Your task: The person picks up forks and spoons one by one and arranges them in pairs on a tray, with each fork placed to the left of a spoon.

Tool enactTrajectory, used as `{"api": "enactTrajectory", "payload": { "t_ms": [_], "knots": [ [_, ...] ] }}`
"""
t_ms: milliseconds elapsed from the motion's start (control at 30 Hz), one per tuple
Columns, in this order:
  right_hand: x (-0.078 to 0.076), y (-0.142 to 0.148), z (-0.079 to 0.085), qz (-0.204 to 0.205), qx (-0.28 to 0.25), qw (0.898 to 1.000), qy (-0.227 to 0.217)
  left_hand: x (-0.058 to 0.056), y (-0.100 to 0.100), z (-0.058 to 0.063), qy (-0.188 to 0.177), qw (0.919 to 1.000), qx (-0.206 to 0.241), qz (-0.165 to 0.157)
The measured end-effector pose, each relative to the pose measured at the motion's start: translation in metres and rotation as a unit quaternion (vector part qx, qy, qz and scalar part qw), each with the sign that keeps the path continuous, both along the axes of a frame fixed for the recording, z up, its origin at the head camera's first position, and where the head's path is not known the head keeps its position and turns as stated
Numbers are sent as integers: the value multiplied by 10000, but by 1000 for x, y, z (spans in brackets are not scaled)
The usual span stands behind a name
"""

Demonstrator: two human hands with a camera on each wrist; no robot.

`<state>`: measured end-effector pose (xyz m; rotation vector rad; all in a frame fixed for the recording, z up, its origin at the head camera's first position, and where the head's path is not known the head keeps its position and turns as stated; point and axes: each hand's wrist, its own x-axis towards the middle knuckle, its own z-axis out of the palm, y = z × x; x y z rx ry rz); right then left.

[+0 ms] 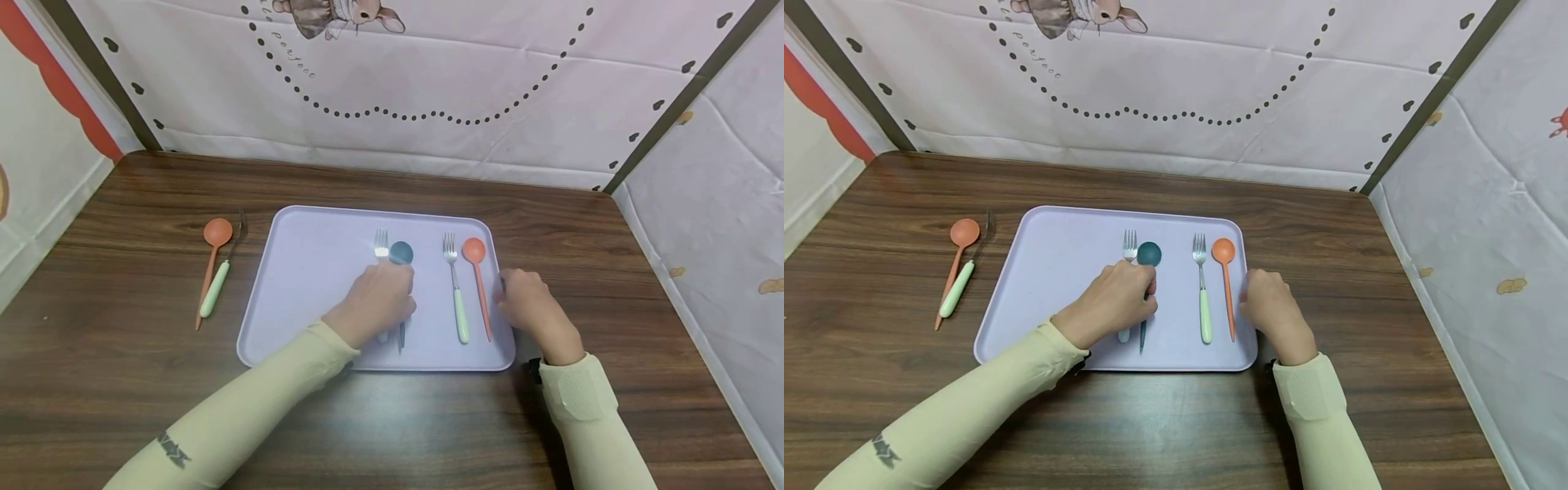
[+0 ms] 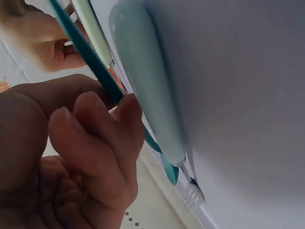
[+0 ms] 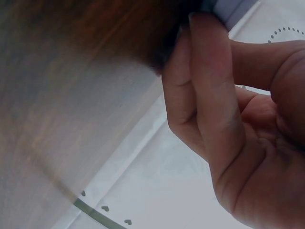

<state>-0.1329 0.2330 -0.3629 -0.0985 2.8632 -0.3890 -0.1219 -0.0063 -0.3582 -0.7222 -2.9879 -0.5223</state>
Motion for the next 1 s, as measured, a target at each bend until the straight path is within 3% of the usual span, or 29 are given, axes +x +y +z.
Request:
{"api": "enactTrajectory", "payload": {
  "t_ms": [433,700,1000],
  "knots": [
    [0,0,-1,3,6,10000,-7,1,1,-6,44,9998,-192,5],
    [1,1,-1,45,-19,10000,32,5,-10,-2,777,9961,-163,-381],
    [1,0,1,1,-5,10000,-5,21,-26,2,986,9855,-1121,-808]
  ]
}}
